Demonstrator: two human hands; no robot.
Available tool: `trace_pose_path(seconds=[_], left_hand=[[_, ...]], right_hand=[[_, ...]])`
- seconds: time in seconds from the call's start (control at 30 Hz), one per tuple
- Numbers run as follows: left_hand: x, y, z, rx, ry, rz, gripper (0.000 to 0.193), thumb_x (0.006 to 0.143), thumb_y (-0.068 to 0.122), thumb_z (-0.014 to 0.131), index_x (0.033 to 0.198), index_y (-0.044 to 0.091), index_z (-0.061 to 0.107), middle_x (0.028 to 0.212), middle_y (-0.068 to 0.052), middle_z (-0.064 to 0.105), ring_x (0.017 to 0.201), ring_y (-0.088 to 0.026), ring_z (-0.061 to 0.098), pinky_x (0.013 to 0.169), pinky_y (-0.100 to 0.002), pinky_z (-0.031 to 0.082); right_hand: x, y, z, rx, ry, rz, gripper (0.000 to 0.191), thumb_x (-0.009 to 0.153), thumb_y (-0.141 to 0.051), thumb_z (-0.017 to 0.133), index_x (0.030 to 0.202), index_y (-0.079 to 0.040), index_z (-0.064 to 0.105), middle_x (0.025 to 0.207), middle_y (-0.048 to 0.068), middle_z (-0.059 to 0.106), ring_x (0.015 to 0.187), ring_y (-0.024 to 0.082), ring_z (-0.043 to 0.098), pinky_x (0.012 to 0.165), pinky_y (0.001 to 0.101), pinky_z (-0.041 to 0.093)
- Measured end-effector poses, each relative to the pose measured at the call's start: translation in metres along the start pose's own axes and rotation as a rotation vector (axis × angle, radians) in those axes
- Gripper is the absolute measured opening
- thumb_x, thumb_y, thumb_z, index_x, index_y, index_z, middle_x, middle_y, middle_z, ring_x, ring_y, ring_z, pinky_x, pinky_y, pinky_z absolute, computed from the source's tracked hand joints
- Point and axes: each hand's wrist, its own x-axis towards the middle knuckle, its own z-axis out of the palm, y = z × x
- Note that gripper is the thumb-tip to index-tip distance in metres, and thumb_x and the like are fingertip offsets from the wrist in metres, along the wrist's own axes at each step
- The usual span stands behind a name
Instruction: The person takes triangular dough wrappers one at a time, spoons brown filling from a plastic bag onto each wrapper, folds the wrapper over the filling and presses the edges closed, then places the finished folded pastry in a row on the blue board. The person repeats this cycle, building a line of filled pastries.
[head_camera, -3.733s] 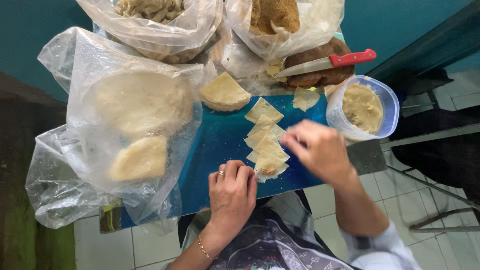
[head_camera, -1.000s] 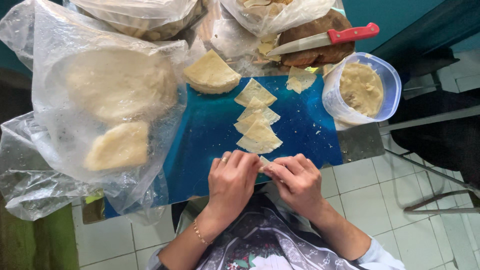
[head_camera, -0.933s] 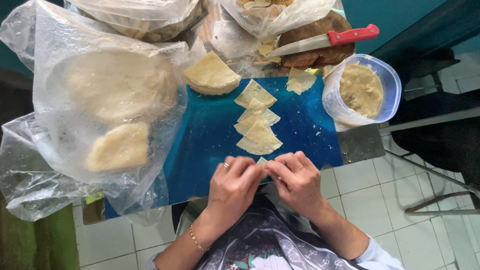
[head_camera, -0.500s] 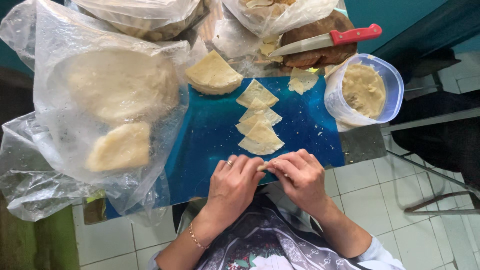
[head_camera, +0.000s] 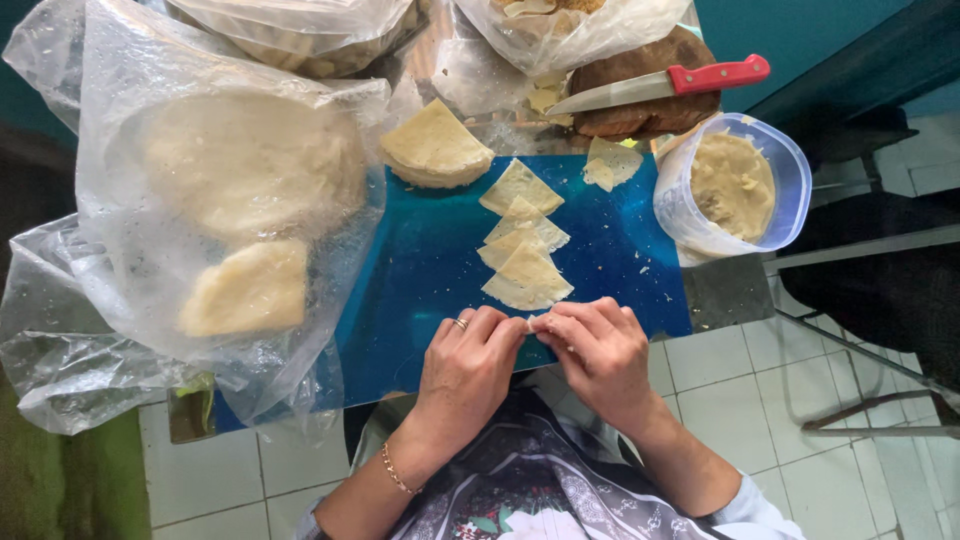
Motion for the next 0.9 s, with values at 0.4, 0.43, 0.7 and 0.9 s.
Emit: trace_pose_path(seconds=[0.4,0.43,0.7,0.9], left_hand=[[-0.001,-0.002,0.013,0.233,-0.009,0.217,0.019,0.087,0.013,0.065,0.104,0.005,0.067,0.092,-0.004,0.058,0.088,-0.021,0.059,0.074,-0.037,0.047],[-0.001,-0.003,0.015,0.27,-0.025,0.242,0.019,0.088,0.014,0.065,0.104,0.005,0.067,0.09,-0.004,0.058,0.086,-0.021,0.059,0.074,-0.036,0.047],[0.02,0.012,-0.028,0.175,0.059,0.137,0.013,0.088,0.013,0.076,0.085,0.01,0.064,0.084,-0.003,0.058,0.08,-0.022,0.061,0.068,-0.038,0.046],[0.04,-0.002,-0.148,0.274,0.35,0.154,0.013,0.085,0.0,0.072,0.094,0.004,0.064,0.087,-0.012,0.066,0.074,-0.03,0.065,0.066,-0.043,0.054]], right_hand=[[0.052,0.013,-0.034,-0.212,0.025,-0.085,0.021,0.081,-0.005,0.079,0.1,-0.014,0.076,0.088,0.002,0.069,0.081,0.024,0.062,0.069,0.0391,0.046],[0.067,0.024,-0.038,-0.196,0.1,-0.079,0.019,0.088,-0.004,0.078,0.104,-0.013,0.075,0.093,0.004,0.07,0.086,0.026,0.063,0.074,0.0387,0.048],[0.274,0.165,0.027,-0.361,0.346,-0.156,0.006,0.093,-0.019,0.075,0.096,-0.015,0.078,0.092,0.009,0.073,0.09,0.034,0.068,0.074,0.0442,0.053],[0.318,0.191,0.06,0.046,-0.206,0.245,0.03,0.097,-0.042,0.08,0.09,-0.013,0.078,0.075,0.005,0.073,0.066,0.02,0.067,0.063,0.0391,0.05]])
